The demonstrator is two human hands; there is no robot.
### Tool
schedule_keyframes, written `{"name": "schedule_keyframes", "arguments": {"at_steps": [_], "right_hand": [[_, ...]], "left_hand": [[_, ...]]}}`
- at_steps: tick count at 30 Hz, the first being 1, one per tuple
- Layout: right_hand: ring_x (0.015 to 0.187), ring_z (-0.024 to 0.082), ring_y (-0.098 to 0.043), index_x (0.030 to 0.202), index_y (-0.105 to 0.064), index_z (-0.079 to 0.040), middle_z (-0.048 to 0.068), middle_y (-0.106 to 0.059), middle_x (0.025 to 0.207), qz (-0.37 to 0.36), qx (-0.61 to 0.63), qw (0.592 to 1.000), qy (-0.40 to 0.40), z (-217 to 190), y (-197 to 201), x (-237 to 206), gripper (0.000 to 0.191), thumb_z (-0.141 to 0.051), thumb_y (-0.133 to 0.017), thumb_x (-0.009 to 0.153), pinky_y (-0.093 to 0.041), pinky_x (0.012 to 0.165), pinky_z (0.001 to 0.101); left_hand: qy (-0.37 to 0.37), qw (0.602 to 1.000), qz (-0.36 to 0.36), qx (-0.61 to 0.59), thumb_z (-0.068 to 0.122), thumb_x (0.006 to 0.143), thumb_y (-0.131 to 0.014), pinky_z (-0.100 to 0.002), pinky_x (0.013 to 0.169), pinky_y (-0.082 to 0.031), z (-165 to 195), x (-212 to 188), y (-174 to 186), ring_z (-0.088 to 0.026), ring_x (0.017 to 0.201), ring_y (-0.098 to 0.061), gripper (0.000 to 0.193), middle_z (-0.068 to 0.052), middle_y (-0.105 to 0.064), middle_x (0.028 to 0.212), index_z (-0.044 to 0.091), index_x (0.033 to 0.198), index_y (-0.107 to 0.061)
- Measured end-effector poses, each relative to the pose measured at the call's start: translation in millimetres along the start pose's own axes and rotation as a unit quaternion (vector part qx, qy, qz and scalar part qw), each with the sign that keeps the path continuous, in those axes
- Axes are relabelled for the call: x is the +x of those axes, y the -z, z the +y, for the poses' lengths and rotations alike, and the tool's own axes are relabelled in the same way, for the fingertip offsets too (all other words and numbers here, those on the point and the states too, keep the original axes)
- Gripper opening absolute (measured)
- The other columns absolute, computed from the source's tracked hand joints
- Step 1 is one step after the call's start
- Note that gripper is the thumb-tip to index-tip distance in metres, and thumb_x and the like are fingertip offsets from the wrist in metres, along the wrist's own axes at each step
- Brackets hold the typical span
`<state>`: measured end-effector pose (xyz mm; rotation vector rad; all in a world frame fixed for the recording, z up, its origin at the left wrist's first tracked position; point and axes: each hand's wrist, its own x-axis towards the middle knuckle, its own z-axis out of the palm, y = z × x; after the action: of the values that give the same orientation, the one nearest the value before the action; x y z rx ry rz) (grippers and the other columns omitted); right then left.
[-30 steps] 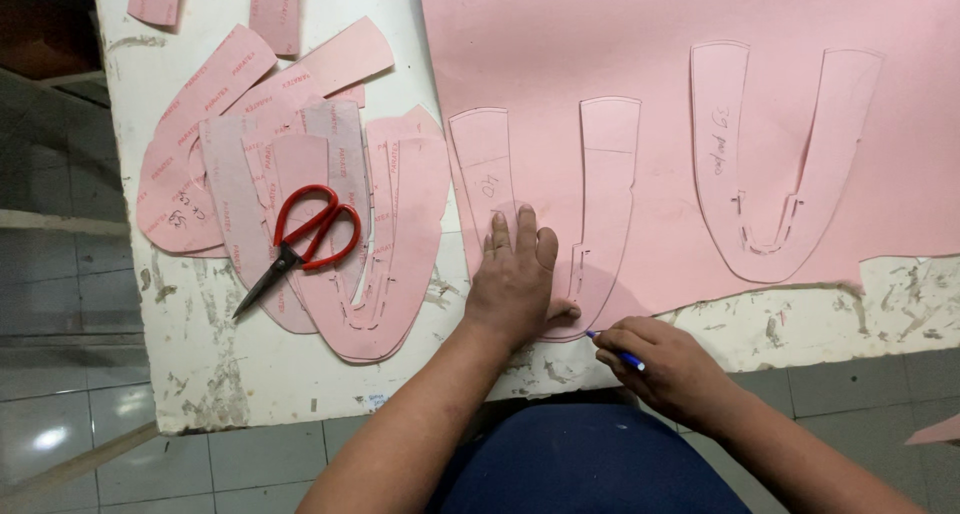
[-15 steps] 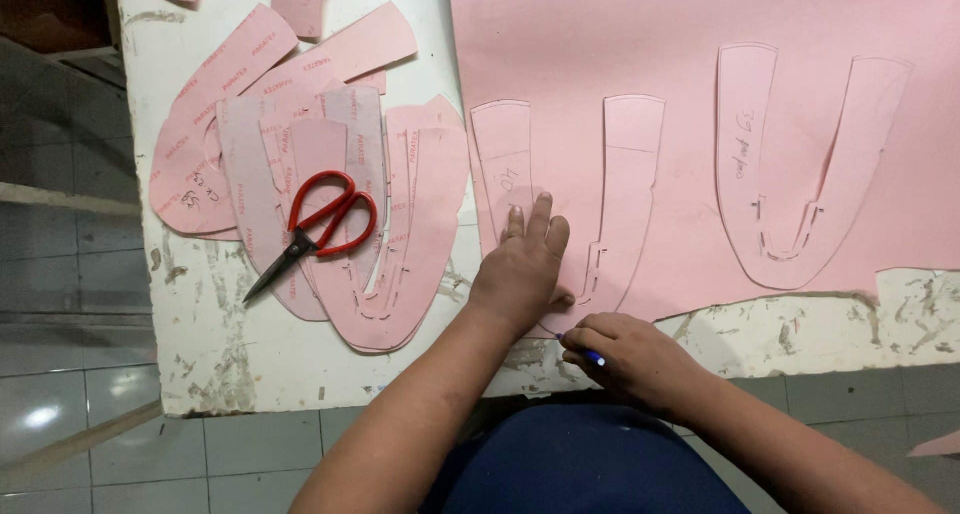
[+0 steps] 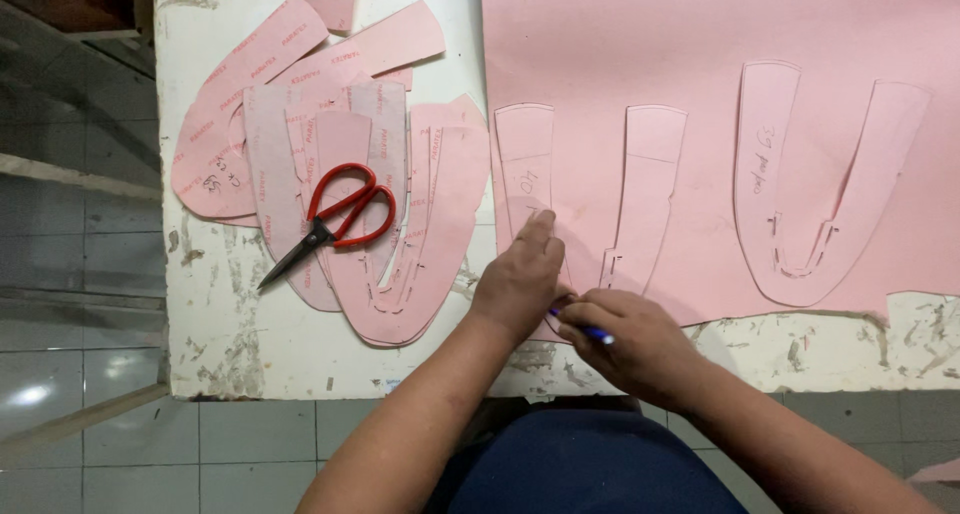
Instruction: The person places pink shoe-pattern templates onto a large sheet of pink material and traces their outlines with a blue pen. They repeat this process for several templates, arranging them side by side on the sheet.
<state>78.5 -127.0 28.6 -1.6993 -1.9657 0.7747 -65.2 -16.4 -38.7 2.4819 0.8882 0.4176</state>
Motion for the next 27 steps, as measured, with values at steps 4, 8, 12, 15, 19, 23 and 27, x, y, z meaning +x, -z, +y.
{"name": "schedule_keyframes", "arguments": {"at_steps": [4, 8, 12, 15, 19, 23, 27], "right_hand": [[0.071, 0.016, -0.071, 0.098, -0.069, -0.008, 0.006, -0.073, 0.088, 0.058, 0.002, 0.994, -0.093, 0, 37, -4, 0.012, -0.019, -0.068, 0.094, -0.058, 0.062, 0.0324], [0.074, 0.015, -0.071, 0.105, -0.069, -0.005, 0.007, -0.072, 0.094, 0.119, 0.040, 0.991, -0.049, -1, 58, 14, 0.015, -0.015, -0.068, 0.094, -0.056, 0.062, 0.0303], [0.086, 0.022, -0.071, 0.104, -0.072, -0.008, 0.007, -0.074, 0.097, 0.019, 0.022, 1.000, -0.013, 3, 57, 45, 0.017, -0.021, -0.070, 0.092, -0.058, 0.073, 0.0348], [0.094, 0.027, -0.069, 0.100, -0.074, -0.011, 0.006, -0.075, 0.097, -0.099, -0.018, 0.995, 0.023, 10, 43, 67, 0.020, -0.028, -0.070, 0.091, -0.053, 0.086, 0.0409], [0.101, 0.026, -0.067, 0.098, -0.074, -0.012, 0.004, -0.075, 0.097, -0.180, -0.057, 0.980, 0.054, 19, 26, 77, 0.021, -0.030, -0.064, 0.092, -0.043, 0.102, 0.0446], [0.102, 0.024, -0.067, 0.096, -0.075, -0.013, 0.003, -0.075, 0.095, -0.203, -0.060, 0.976, 0.058, 25, 17, 79, 0.021, -0.031, -0.064, 0.092, -0.041, 0.105, 0.0446], [0.102, 0.024, -0.066, 0.095, -0.074, -0.014, 0.003, -0.075, 0.096, -0.204, -0.085, 0.971, 0.088, 24, 11, 79, 0.021, -0.033, -0.065, 0.092, -0.041, 0.103, 0.0440]], "left_hand": [[-0.024, 0.999, 0.009, 0.046, 0.029, 0.071, -0.078, -0.047, 0.095, -0.053, 12, -9, -8, -0.038, 0.112, -0.063, 0.040, -0.019, -0.055, 0.121, 0.000, 0.093, -0.063], [0.065, 0.984, -0.114, 0.123, 0.003, 0.096, -0.062, -0.041, 0.083, -0.054, 39, -8, -28, -0.032, 0.097, -0.063, 0.014, -0.023, -0.058, 0.119, -0.007, 0.106, -0.063], [0.117, 0.969, -0.094, 0.197, 0.010, 0.093, -0.057, -0.036, 0.071, -0.054, 75, -3, -61, -0.035, 0.095, -0.063, 0.043, -0.042, -0.054, 0.123, -0.019, 0.124, -0.058], [0.147, 0.959, -0.152, 0.189, 0.014, 0.093, -0.054, -0.047, 0.075, -0.051, 88, 0, -85, -0.039, 0.108, -0.059, 0.049, -0.034, -0.055, 0.128, -0.015, 0.133, -0.055], [0.079, 0.961, -0.179, 0.195, 0.018, 0.092, -0.054, -0.057, 0.098, -0.040, 81, -3, -106, -0.039, 0.125, -0.050, 0.050, -0.025, -0.054, 0.137, -0.003, 0.137, -0.056], [0.089, 0.948, -0.229, 0.204, 0.019, 0.097, -0.053, -0.057, 0.102, -0.039, 78, -6, -120, -0.039, 0.129, -0.048, 0.048, -0.024, -0.051, 0.142, 0.000, 0.142, -0.053], [0.122, 0.961, -0.195, 0.154, 0.019, 0.098, -0.051, -0.057, 0.097, -0.041, 78, -5, -121, -0.040, 0.127, -0.049, 0.051, -0.025, -0.049, 0.144, 0.000, 0.145, -0.048]]}}
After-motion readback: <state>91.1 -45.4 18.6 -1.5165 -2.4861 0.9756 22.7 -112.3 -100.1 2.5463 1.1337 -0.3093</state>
